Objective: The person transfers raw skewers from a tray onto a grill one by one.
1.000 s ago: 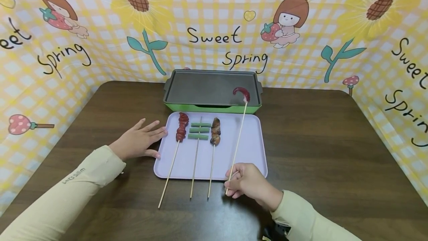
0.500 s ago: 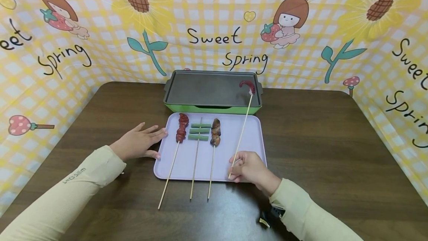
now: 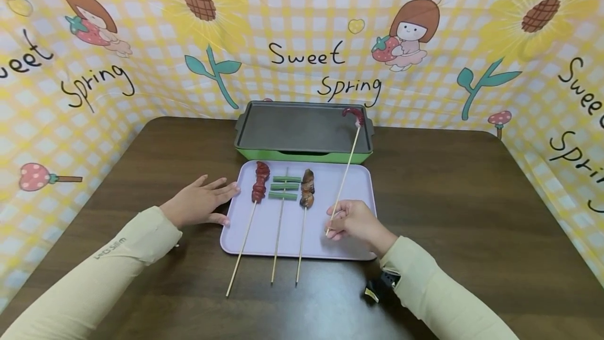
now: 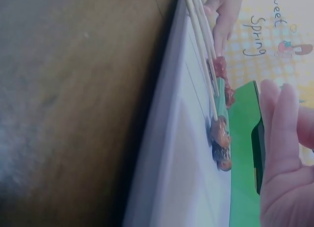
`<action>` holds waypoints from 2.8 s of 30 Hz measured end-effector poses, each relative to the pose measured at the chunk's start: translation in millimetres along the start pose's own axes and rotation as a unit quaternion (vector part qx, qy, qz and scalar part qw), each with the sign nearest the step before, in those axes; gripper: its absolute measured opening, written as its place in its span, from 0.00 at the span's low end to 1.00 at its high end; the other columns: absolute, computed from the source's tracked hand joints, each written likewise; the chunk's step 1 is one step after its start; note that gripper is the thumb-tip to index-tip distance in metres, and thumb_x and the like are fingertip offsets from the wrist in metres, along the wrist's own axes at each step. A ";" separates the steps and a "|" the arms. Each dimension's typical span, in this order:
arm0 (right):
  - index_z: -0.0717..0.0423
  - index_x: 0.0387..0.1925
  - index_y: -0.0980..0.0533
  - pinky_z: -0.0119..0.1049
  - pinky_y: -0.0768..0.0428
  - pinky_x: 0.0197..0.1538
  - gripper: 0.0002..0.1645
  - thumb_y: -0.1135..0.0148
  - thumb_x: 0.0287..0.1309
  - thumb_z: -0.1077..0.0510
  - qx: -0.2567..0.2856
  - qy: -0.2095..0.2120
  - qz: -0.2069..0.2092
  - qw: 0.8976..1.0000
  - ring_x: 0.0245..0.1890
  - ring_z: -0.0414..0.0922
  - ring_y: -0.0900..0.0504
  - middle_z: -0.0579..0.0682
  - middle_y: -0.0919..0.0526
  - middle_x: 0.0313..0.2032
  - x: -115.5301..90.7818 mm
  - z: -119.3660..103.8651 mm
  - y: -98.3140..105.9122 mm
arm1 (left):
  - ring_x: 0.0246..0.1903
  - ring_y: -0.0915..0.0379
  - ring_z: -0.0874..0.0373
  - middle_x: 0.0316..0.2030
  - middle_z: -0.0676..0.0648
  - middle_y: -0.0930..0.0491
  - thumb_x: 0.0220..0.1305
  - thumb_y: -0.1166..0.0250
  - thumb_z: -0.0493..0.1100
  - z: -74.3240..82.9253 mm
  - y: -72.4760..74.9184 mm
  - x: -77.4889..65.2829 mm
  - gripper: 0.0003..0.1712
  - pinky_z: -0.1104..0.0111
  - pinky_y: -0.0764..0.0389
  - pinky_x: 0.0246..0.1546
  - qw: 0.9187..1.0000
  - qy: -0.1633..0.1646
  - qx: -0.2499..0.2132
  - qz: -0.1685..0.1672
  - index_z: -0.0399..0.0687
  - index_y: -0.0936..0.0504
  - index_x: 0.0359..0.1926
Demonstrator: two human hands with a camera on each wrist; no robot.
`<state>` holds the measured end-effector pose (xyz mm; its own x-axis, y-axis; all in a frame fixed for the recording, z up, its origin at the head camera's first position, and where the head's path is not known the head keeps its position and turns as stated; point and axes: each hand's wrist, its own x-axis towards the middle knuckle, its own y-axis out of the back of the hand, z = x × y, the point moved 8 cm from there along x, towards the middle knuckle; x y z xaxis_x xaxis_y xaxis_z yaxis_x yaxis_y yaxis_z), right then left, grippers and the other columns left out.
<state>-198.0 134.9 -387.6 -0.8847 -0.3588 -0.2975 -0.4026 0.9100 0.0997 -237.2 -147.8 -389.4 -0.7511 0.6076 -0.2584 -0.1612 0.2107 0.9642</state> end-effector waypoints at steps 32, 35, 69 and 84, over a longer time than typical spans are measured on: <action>0.83 0.47 0.36 0.25 0.22 0.26 0.15 0.49 0.59 0.75 0.018 -0.004 0.034 0.999 0.19 0.35 0.21 0.48 0.21 0.21 40.7 -12.0 16.3 | 0.68 0.46 0.42 0.68 0.44 0.36 0.60 0.45 0.67 4.2 1.2 0.3 0.45 0.41 0.48 0.64 1.000 0.007 0.027 -0.003 0.43 0.35 0.69; 0.83 0.48 0.36 0.25 0.22 0.25 0.16 0.48 0.59 0.75 0.023 0.000 0.033 0.999 0.19 0.35 0.21 0.47 0.21 0.20 45.3 -15.8 17.3 | 0.68 0.46 0.42 0.68 0.44 0.37 0.60 0.45 0.67 3.3 0.5 -0.2 0.45 0.41 0.47 0.64 1.000 0.007 0.028 -0.003 0.43 0.35 0.69; 0.84 0.57 0.40 0.26 0.19 0.30 0.24 0.49 0.63 0.74 0.122 -0.012 0.058 0.991 0.21 0.36 0.18 0.49 0.19 0.22 52.3 -31.6 23.9 | 0.68 0.44 0.41 0.68 0.43 0.36 0.60 0.45 0.67 6.4 6.8 -3.8 0.44 0.41 0.46 0.63 1.000 0.011 0.020 -0.004 0.43 0.35 0.69; 0.84 0.55 0.40 0.26 0.20 0.28 0.22 0.50 0.60 0.76 0.164 -0.010 0.059 0.985 0.19 0.37 0.18 0.49 0.19 0.19 56.3 -34.4 14.5 | 0.68 0.46 0.39 0.69 0.43 0.38 0.61 0.45 0.66 4.0 2.2 -2.3 0.45 0.40 0.47 0.63 1.000 0.012 0.008 -0.003 0.42 0.36 0.70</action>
<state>-261.7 120.8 -370.2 -0.9150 -0.2452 -0.3205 -0.1967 0.9645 -0.1763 -233.3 -145.6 -387.0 -0.7656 0.5871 -0.2631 -0.1566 0.2266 0.9613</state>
